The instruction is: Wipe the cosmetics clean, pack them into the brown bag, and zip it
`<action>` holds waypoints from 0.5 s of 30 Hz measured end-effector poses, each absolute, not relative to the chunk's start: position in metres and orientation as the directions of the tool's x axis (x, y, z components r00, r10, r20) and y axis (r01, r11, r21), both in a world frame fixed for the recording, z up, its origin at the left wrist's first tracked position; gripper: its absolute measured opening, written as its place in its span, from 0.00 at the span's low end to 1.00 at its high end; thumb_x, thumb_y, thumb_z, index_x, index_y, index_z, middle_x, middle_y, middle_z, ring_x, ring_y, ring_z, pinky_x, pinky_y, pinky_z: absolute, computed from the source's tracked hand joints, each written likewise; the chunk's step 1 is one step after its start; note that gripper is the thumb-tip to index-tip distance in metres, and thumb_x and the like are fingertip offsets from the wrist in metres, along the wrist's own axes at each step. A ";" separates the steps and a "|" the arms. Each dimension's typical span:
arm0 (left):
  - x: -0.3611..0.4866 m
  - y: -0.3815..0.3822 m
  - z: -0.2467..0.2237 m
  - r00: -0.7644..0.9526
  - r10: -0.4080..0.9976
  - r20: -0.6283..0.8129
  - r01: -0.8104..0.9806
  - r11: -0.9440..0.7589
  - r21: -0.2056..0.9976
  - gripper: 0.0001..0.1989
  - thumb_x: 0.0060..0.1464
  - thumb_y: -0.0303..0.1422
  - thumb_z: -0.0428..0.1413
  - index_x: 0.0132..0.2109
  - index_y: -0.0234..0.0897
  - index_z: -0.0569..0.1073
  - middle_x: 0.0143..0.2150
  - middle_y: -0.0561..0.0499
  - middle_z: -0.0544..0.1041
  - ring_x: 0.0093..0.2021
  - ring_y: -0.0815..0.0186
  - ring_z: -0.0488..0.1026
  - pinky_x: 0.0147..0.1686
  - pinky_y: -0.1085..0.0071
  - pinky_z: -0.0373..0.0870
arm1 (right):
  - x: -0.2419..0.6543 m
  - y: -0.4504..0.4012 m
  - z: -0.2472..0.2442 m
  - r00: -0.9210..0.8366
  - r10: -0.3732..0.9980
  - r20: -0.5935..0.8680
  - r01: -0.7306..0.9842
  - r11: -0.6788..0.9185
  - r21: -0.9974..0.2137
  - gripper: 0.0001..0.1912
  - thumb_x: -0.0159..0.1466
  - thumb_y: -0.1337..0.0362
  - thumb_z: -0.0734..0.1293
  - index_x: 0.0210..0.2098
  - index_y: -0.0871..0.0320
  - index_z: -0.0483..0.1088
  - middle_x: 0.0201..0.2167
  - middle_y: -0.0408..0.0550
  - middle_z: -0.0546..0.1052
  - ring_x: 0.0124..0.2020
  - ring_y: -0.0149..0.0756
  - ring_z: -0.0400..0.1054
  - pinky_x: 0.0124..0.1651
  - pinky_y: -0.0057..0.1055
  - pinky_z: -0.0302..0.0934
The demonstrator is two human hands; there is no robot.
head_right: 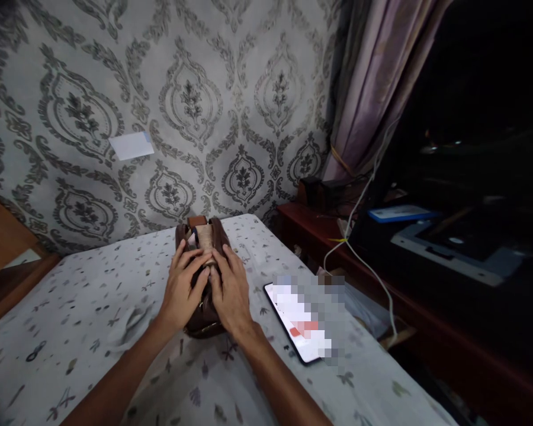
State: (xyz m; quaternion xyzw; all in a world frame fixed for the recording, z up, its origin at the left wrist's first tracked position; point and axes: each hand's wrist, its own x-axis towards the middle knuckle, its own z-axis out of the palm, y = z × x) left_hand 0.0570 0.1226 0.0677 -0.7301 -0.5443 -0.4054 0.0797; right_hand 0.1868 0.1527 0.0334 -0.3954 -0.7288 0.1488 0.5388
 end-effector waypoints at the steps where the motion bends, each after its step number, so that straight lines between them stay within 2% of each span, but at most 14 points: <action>1: 0.057 0.123 0.068 0.075 0.729 0.680 0.860 -0.393 0.326 0.17 0.66 0.32 0.47 0.56 0.40 0.74 0.57 0.44 0.73 0.71 0.51 0.51 0.67 0.47 0.56 | 0.187 0.153 0.034 -0.110 0.735 0.669 0.425 0.643 -0.637 0.23 0.71 0.58 0.55 0.60 0.57 0.68 0.63 0.57 0.66 0.64 0.47 0.60 0.65 0.51 0.56; 8: 0.055 0.121 0.070 0.061 0.746 0.663 0.834 -0.403 0.377 0.17 0.66 0.35 0.46 0.56 0.41 0.73 0.57 0.45 0.74 0.70 0.53 0.52 0.67 0.48 0.55 | 0.184 0.158 0.059 -0.172 0.781 0.601 0.615 0.561 -0.553 0.22 0.70 0.60 0.55 0.57 0.59 0.71 0.54 0.62 0.70 0.56 0.53 0.64 0.57 0.54 0.62; 12: 0.039 0.142 0.081 0.093 0.763 0.640 0.769 -0.463 0.440 0.17 0.67 0.39 0.44 0.52 0.42 0.76 0.56 0.46 0.76 0.67 0.56 0.58 0.66 0.50 0.55 | 0.179 0.156 0.071 -0.176 0.815 0.553 0.707 0.495 -0.505 0.21 0.68 0.61 0.59 0.57 0.58 0.71 0.56 0.62 0.68 0.56 0.55 0.61 0.55 0.54 0.62; 15: 0.018 0.176 0.095 0.175 0.799 0.575 0.742 -0.491 0.456 0.24 0.69 0.40 0.38 0.47 0.43 0.79 0.53 0.48 0.79 0.65 0.58 0.63 0.67 0.51 0.53 | 0.178 0.152 0.074 -0.178 0.822 0.541 0.720 0.483 -0.498 0.20 0.68 0.61 0.60 0.57 0.55 0.71 0.58 0.59 0.68 0.58 0.52 0.60 0.57 0.51 0.61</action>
